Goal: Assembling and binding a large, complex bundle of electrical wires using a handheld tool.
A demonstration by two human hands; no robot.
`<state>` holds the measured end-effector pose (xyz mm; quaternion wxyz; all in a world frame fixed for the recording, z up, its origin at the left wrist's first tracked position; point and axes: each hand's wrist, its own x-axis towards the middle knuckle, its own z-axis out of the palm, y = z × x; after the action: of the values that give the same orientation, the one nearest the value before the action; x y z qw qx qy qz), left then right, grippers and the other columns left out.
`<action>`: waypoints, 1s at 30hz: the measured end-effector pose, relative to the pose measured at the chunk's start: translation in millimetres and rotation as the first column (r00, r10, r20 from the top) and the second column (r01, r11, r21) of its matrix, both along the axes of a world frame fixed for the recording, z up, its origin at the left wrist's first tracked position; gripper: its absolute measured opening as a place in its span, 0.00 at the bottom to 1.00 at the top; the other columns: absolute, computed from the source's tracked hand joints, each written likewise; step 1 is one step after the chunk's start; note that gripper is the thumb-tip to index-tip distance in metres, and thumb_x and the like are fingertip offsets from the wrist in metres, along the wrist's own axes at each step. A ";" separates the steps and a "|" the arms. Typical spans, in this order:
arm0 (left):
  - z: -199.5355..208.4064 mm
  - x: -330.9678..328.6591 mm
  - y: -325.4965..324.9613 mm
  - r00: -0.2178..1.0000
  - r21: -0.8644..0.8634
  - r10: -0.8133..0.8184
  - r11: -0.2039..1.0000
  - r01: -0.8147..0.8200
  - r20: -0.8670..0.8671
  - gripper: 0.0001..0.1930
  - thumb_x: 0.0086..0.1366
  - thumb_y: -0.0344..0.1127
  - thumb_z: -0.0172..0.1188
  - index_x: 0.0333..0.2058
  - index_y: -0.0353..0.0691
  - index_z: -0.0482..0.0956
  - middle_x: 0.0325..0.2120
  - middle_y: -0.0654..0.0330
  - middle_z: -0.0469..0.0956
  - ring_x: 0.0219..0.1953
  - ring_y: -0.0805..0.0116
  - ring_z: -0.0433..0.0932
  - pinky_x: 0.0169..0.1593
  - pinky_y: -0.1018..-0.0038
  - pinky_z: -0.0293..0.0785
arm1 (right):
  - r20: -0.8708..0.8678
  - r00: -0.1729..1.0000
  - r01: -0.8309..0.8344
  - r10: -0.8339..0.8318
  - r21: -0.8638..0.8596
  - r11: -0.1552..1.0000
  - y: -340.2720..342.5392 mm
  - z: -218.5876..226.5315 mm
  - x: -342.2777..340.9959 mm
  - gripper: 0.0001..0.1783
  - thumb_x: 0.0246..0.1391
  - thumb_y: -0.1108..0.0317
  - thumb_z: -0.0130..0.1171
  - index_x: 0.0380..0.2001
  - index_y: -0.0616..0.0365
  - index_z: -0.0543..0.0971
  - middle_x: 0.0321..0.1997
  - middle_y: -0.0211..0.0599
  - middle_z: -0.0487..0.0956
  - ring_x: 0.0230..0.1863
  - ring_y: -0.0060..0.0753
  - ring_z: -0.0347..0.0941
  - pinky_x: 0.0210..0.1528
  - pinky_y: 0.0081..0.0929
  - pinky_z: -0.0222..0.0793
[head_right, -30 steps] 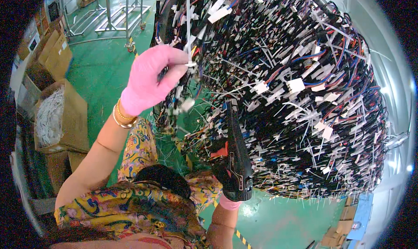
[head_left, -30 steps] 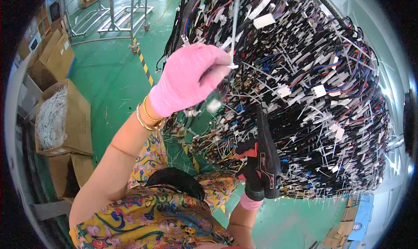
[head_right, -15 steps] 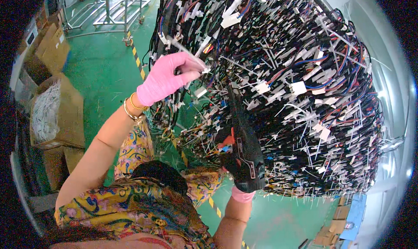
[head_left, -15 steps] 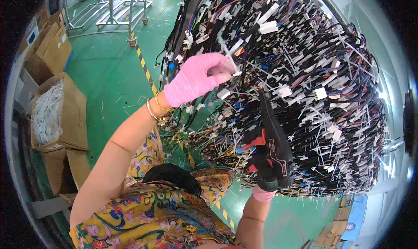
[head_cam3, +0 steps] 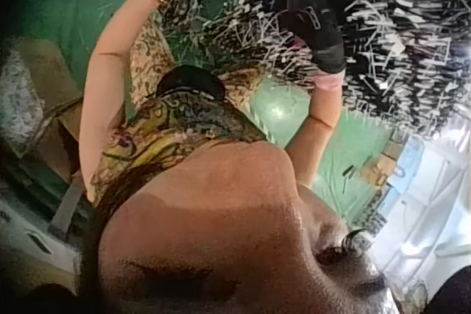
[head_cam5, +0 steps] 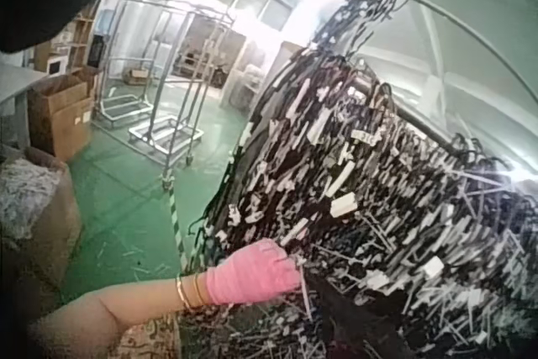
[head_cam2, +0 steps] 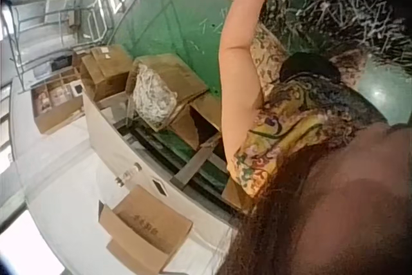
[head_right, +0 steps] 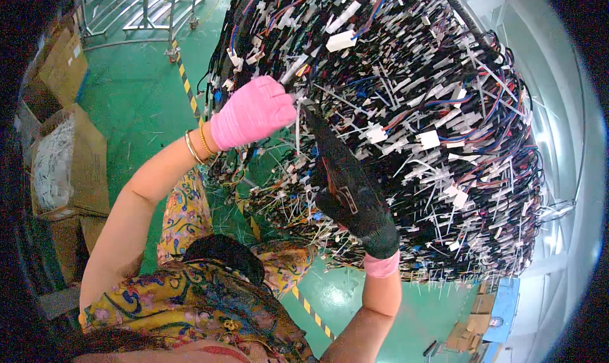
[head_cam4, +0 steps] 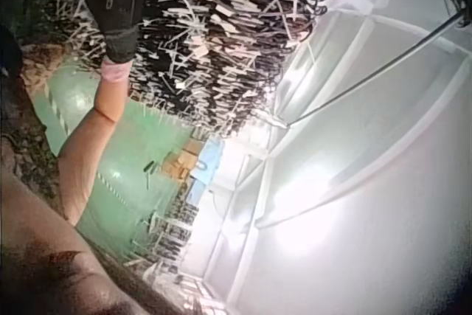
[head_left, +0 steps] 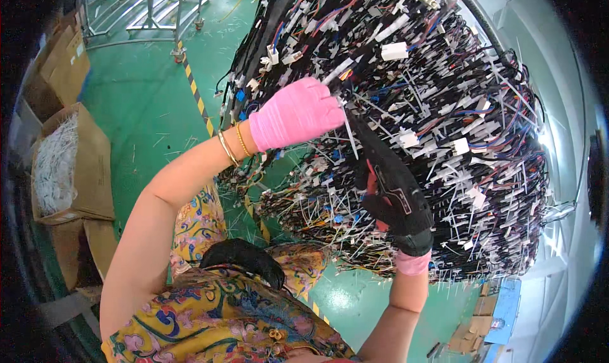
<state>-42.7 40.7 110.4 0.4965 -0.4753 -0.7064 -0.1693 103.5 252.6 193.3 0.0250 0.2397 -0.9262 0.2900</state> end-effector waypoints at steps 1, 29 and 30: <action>1.3 0.0 3.1 1.000 -0.013 0.015 1.000 -0.015 -0.014 0.06 0.49 0.35 0.57 0.25 0.47 0.69 0.22 0.66 0.68 0.29 0.68 0.72 0.36 0.70 0.69 | 0.000 1.000 0.003 -0.003 0.005 1.000 1.2 1.0 -3.2 0.38 0.42 0.74 0.66 0.61 0.58 0.68 0.56 0.39 0.74 0.51 0.30 0.72 0.54 0.28 0.66; 7.3 -2.8 16.1 0.952 0.299 -0.173 0.950 0.093 0.254 0.12 0.50 0.27 0.62 0.25 0.43 0.65 0.18 0.58 0.66 0.24 0.54 0.70 0.29 0.63 0.66 | -0.232 0.930 -0.108 0.287 0.573 0.812 24.6 17.2 -26.6 0.26 0.53 0.71 0.59 0.56 0.60 0.69 0.55 0.46 0.74 0.52 0.44 0.74 0.53 0.38 0.71; 7.1 -2.6 18.3 0.952 0.299 -0.173 0.950 0.093 0.253 0.12 0.50 0.27 0.62 0.25 0.43 0.65 0.18 0.58 0.66 0.24 0.54 0.70 0.29 0.63 0.66 | -0.092 0.975 -0.130 0.201 0.497 0.858 26.2 11.5 -26.8 0.25 0.56 0.71 0.55 0.57 0.61 0.67 0.55 0.46 0.73 0.51 0.42 0.74 0.52 0.39 0.72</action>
<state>-45.3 59.0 117.4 0.4436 -0.4179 -0.7029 -0.3667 76.6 278.8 204.8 0.0036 0.3366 -0.9411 0.0307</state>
